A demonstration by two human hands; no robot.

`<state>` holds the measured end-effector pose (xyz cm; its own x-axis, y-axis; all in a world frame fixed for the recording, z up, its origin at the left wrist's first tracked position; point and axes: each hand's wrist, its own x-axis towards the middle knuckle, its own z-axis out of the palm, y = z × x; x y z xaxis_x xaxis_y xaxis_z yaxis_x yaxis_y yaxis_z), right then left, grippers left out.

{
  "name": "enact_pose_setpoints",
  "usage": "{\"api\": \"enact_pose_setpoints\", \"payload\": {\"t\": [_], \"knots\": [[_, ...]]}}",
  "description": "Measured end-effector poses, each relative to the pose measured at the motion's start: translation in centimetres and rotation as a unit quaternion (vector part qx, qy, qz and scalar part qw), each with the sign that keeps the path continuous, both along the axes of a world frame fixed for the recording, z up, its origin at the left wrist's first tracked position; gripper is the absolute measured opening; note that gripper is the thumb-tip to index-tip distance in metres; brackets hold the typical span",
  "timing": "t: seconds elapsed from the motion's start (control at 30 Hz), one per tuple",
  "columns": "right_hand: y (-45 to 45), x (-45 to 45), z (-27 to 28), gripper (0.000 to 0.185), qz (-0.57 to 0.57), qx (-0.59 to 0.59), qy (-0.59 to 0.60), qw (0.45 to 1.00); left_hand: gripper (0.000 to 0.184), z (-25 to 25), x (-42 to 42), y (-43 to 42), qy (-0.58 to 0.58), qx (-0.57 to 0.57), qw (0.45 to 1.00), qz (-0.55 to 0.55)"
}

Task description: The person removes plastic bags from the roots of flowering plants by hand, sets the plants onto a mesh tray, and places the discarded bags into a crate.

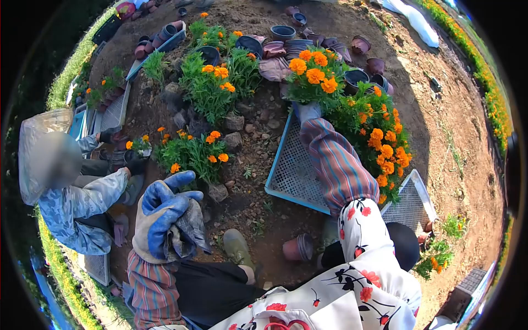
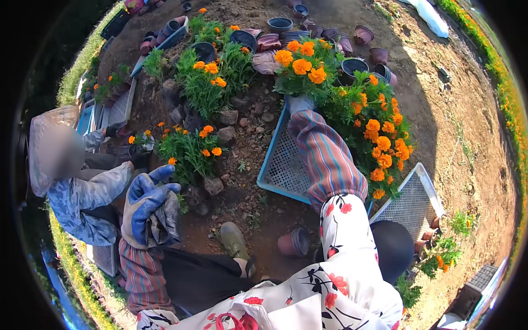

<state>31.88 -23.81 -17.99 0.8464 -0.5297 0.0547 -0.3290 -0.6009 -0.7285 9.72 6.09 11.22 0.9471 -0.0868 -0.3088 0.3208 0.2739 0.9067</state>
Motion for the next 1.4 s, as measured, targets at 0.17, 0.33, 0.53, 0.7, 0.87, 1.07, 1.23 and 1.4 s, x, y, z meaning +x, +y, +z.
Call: {"api": "enact_pose_setpoints", "payload": {"t": [0.17,0.33,0.53,0.7,0.87,1.07,1.23,1.4], "knots": [[-1.5,-2.2,2.1,0.054,0.089,-0.039,0.146,0.984,0.032,1.1,-0.6,-0.3,-0.005,-0.025,0.999,-0.041],[-0.7,-6.3,9.0,0.041,0.23,0.21,-0.007,0.95,0.02,0.9,-1.3,-0.1,0.011,0.028,0.995,-0.094],[3.3,-13.7,21.7,0.027,0.257,0.658,0.058,0.705,0.047,-2.9,-2.1,-2.4,-0.014,0.176,0.978,-0.115],[4.7,-19.5,27.4,0.029,0.303,0.689,0.05,0.657,0.062,-4.6,-4.1,-4.8,-0.006,0.076,0.989,-0.127],[6.3,-23.5,26.4,0.034,0.355,0.478,-0.013,0.804,0.05,-5.4,-4.2,-5.5,-0.019,-0.111,0.973,-0.202],[4.9,-23.1,25.2,0.032,0.532,0.273,-0.069,0.799,0.04,-6.2,-3.7,-5.5,-0.087,0.029,0.983,-0.156],[4.3,-21.9,24.6,0.028,0.529,0.387,-0.056,0.753,0.022,-5.2,-2.4,-4.9,-0.104,0.036,0.993,-0.049],[3.7,-20.5,25.3,0.032,0.296,0.753,0.107,0.577,0.032,-5.3,-1.5,-4.7,-0.072,0.1,0.983,-0.137]]}}
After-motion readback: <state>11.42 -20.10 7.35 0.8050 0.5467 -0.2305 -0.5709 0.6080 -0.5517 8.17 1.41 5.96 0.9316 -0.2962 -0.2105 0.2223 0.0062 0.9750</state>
